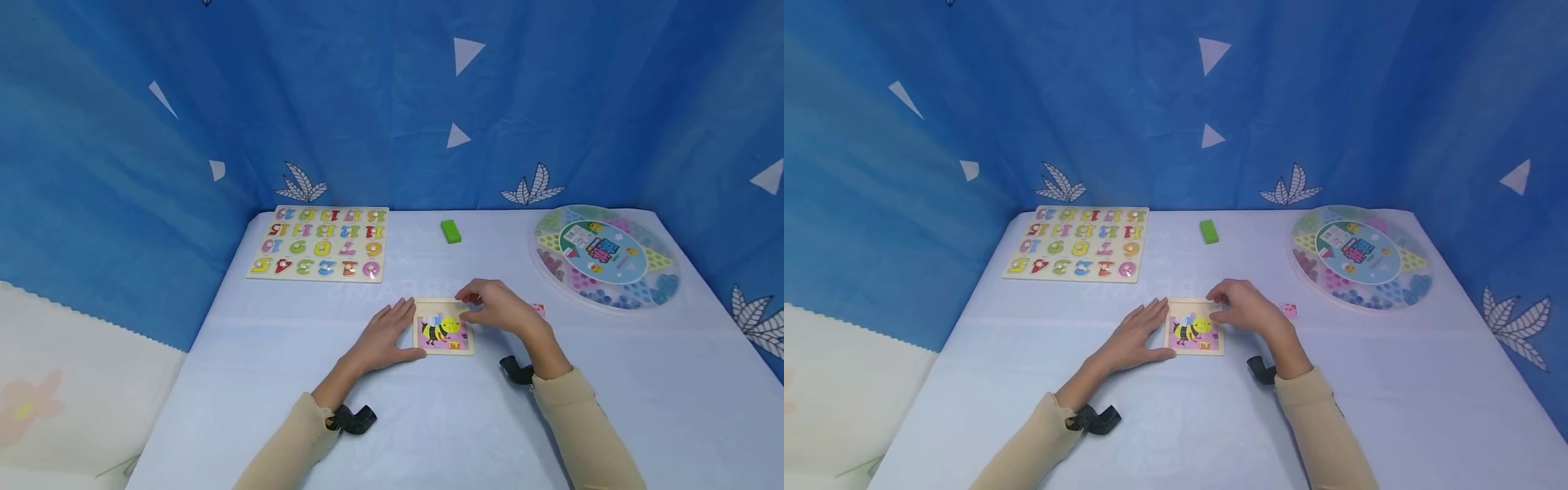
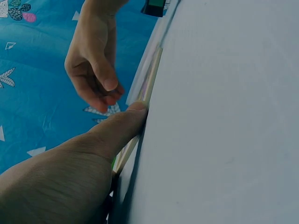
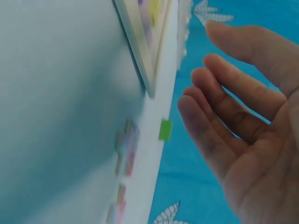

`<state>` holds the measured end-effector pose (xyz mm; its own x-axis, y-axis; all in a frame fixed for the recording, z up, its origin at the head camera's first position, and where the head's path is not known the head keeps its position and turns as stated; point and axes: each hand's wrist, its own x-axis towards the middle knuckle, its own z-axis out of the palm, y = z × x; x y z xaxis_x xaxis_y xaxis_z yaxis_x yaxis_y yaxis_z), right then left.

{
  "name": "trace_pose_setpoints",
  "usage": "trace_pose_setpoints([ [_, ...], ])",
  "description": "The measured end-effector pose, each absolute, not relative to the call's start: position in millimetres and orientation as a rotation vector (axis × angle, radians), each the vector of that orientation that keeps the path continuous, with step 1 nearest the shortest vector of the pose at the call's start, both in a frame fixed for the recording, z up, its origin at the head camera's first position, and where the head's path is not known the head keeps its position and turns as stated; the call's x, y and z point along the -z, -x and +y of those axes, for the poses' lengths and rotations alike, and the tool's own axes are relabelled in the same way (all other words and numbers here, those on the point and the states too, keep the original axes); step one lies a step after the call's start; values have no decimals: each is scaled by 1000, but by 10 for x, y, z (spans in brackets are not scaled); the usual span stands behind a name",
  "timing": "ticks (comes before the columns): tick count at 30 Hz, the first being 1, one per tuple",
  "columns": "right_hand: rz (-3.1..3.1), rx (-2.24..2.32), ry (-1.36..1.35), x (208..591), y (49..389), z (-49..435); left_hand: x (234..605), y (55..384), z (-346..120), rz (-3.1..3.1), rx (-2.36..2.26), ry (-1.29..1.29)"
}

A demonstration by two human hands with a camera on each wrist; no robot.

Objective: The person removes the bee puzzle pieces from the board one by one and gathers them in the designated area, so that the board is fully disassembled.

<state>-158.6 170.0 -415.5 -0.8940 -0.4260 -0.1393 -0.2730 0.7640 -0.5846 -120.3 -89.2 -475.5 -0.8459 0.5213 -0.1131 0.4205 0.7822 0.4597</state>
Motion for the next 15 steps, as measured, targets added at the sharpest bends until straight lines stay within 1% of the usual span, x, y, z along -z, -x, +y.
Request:
trace_pose_setpoints([
  [10, 2705, 758, 606, 4234, 1508, 1327, 4750, 1207, -907, 2733, -603, -750],
  [15, 2700, 703, 591, 4244, 1478, 1250, 4737, 1221, -904, 2731, -609, -766],
])
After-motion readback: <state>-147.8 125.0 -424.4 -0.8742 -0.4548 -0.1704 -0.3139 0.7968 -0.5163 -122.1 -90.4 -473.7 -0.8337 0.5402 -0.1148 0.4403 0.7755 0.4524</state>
